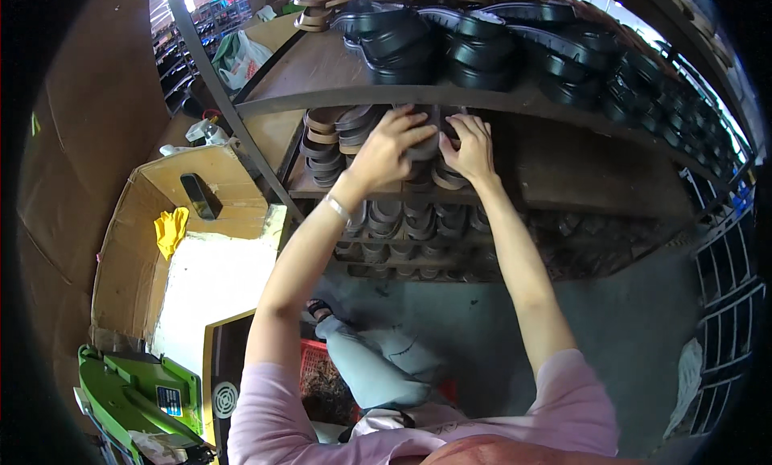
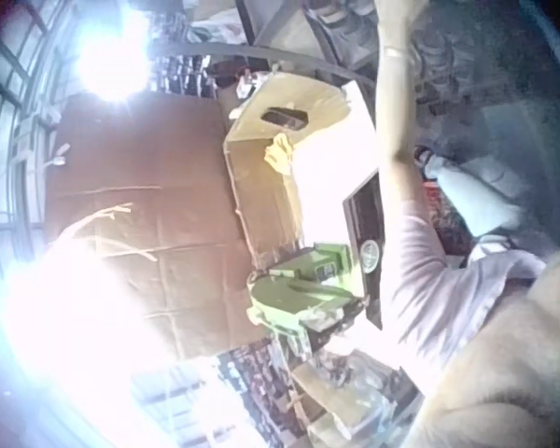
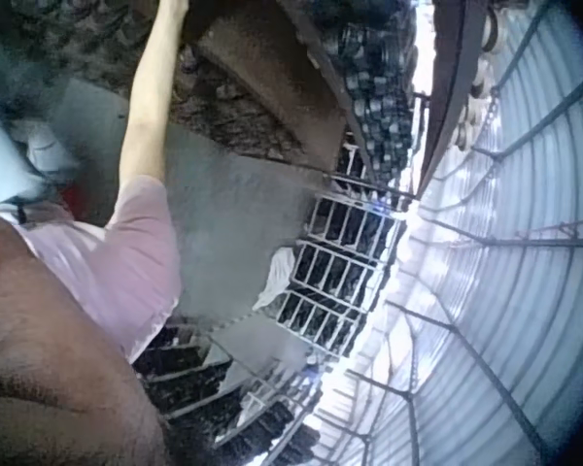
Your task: The person sits at a green grinding machine and repeatedly presses the edges of shoe insoles against the grinding wheel. They handle the insoles one by one, rotating them to grind different edges, and place the finished insoles on a nearby surface.
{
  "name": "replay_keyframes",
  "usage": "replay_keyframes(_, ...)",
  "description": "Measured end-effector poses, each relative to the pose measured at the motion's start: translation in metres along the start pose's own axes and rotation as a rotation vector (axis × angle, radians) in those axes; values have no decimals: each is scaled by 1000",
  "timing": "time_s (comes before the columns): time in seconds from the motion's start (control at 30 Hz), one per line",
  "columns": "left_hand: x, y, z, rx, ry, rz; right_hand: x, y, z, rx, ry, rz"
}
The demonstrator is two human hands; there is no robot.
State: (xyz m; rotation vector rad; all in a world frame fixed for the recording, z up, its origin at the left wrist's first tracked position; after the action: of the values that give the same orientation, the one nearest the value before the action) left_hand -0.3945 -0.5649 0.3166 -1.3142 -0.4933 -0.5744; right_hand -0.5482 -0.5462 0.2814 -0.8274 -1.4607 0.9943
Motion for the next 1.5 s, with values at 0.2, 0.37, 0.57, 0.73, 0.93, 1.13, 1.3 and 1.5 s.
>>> replay_keyframes(0.2, -24, -20, -90, 324, 179, -5, -6, 4, 4, -42, -16, 18)
replay_keyframes(0.37, -33, -15, -95, 464, -184, -102, -7, 8, 10, -109, 108, 51)
replay_keyframes(0.57, -19, -2, -25, 388, -138, 79, -17, 0, -4, -75, 57, -35)
replay_keyframes(0.73, 2, 160, 98, 516, 220, 301, 38, 13, -2, -128, -65, 66)
replay_keyframes(0.93, 29, 624, 353, 1795, 81, 713, 69, 150, -143, -391, -793, -351)
replay_keyframes(1.13, 167, 574, 567, 1728, -650, 811, 86, 402, -395, 427, -1355, -1346)
replay_keyframes(1.3, 223, 551, 579, 1534, -1253, 1107, 114, 301, -519, 656, -1442, -1557)
replay_keyframes(1.5, 269, 573, 552, 1160, -912, 1489, 105, 262, -622, 332, -1319, -1409)
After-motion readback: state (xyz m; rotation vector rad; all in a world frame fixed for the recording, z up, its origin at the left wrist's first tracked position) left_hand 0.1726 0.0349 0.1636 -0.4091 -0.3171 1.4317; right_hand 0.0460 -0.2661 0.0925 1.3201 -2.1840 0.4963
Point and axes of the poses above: each hand's wrist, its own y-axis away from the middle knuckle, its own x-axis out of the back of the hand, z = x × y, the point moved 8 cm from there along -y, towards the middle knuckle, and after that the axes turned 12 degrees about y, right-handed, at the moved point
